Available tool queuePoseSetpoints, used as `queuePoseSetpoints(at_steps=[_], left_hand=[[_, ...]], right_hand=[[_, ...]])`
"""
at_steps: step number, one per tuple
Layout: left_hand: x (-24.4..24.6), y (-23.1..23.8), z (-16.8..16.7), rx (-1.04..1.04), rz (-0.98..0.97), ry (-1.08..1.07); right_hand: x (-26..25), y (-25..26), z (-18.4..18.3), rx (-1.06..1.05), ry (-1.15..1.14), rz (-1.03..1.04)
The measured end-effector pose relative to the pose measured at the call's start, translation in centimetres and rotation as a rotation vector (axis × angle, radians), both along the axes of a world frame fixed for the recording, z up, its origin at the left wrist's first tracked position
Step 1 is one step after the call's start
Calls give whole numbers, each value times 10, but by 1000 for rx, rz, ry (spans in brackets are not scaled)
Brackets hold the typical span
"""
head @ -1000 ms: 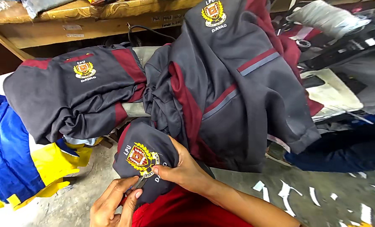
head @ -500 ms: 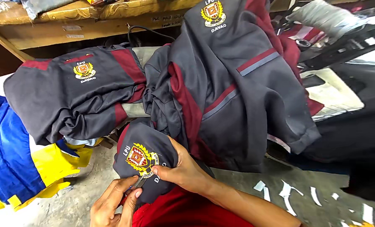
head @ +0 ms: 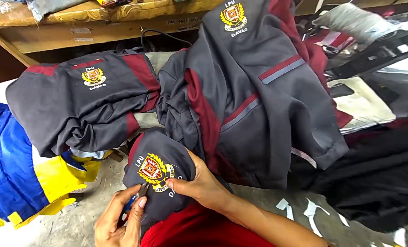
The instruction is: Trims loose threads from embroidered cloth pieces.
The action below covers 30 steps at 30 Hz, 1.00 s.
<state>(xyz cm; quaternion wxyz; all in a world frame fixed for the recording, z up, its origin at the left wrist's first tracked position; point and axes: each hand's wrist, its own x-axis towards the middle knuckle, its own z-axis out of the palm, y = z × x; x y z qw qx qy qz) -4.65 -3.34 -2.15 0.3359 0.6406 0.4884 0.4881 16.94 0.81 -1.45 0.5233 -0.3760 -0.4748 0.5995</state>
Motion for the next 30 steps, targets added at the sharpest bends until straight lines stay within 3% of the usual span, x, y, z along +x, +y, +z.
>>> queuePoseSetpoints(at_steps=[4, 9, 18, 21, 25, 27, 30], left_hand=[[6, -2, 4, 11, 29, 27], [23, 1, -2, 157, 136, 148], [39, 3, -4, 297, 317, 509], [40, 8, -8, 181, 245, 249], [31, -2, 4, -17, -103, -183], [22, -3, 7, -74, -161, -185], [18, 1, 2, -20, -20, -44]], right_hand=[[-2, -1, 0, -11, 1, -5], [-8, -4, 4, 101, -174, -64], [-17, -13, 5, 271, -386, -80], [-15, -10, 3, 252, -360, -65], [-9, -2, -1, 175, -253, -97], [-6, 1, -1, 105, -172, -80], [-5, 2, -2, 41, -65, -44]])
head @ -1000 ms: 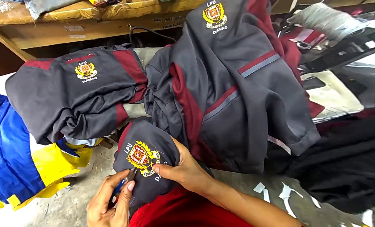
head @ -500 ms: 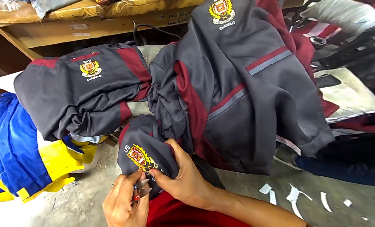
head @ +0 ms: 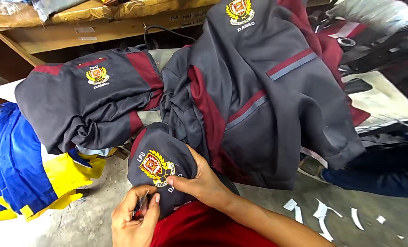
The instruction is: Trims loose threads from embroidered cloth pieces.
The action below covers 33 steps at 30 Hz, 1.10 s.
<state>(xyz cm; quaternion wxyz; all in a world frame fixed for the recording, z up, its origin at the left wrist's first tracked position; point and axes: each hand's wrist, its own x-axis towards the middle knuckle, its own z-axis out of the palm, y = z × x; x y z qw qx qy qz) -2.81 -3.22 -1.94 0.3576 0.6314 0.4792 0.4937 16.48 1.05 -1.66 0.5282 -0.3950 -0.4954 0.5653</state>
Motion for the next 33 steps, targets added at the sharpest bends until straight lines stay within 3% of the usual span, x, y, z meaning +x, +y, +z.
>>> queuePoseSetpoints(at_steps=[3, 12, 33], left_hand=[[2, 2, -2, 76, 82, 88], [-12, -9, 7, 124, 19, 404], [-12, -10, 6, 100, 10, 377]], right_hand=[[0, -1, 0, -22, 42, 28], [6, 1, -3, -85, 164, 43], [4, -1, 0, -53, 130, 48]])
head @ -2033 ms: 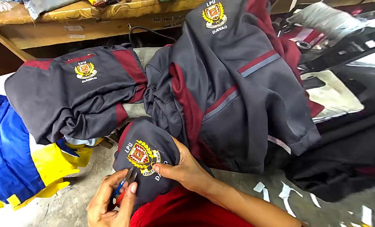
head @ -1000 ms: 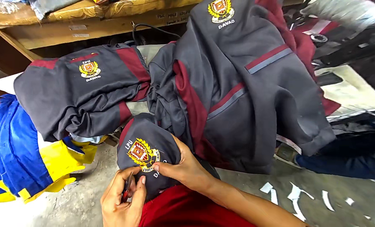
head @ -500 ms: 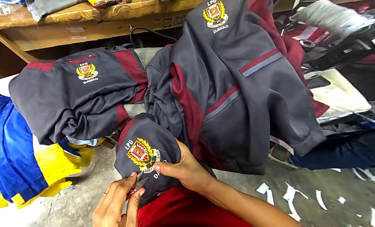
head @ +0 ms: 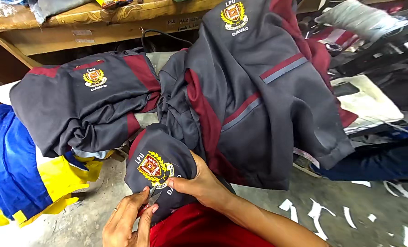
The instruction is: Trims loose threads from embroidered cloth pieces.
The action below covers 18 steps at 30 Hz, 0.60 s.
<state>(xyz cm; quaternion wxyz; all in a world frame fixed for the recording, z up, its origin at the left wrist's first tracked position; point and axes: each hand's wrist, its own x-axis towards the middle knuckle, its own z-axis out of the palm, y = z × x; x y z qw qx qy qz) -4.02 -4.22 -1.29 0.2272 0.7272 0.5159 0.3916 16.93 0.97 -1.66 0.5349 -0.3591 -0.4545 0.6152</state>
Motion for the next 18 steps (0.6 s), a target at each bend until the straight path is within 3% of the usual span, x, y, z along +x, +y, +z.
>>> queuePoseSetpoints(at_steps=[12, 18], left_hand=[[-1, 12, -20, 44, -71, -201], [-3, 13, -22, -83, -89, -377]], right_hand=[[0, 3, -1, -124, 155, 36], [-1, 3, -2, -54, 103, 33]])
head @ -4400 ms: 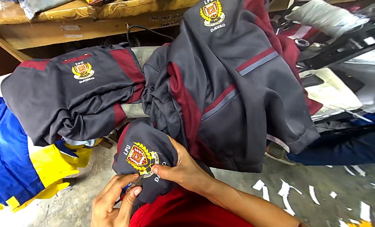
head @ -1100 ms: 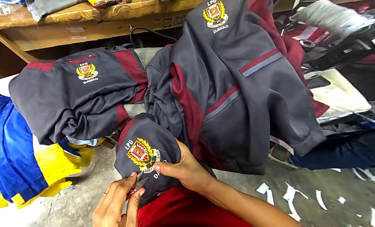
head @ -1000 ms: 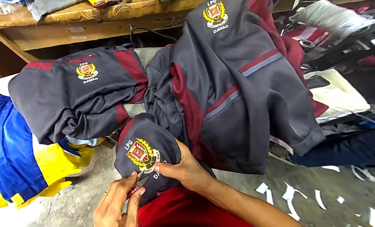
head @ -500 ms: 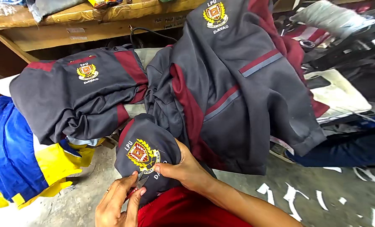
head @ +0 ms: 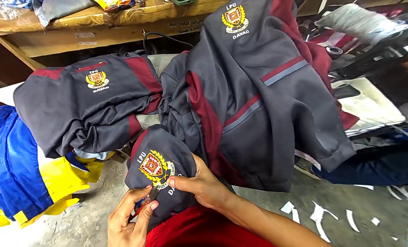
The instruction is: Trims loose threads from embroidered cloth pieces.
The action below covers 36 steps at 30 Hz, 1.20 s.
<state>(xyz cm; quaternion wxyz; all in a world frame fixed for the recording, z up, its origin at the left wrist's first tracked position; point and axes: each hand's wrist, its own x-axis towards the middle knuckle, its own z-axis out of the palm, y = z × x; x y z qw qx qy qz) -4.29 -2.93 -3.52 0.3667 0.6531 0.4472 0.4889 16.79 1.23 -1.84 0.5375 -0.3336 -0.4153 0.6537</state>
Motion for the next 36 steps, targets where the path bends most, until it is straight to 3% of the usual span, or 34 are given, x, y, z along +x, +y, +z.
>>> queuePoseSetpoints(at_steps=[8, 16, 20, 31, 34, 36], left_hand=[[-2, 0, 5, 48, 32, 141], [-1, 2, 13, -176, -20, -191], [1, -1, 16, -38, 94, -14], [23, 5, 8, 341, 318, 445], [28, 5, 9, 386, 373, 600], [31, 7, 7, 350, 378, 581]], right_hand=[[-1, -2, 2, 96, -215, -61], [-1, -1, -6, -43, 26, 29], [0, -1, -8, -39, 2, -10], [-8, -10, 8, 213, -473, -129], [-9, -11, 9, 237, -501, -116], [-9, -11, 10, 252, -492, -92]])
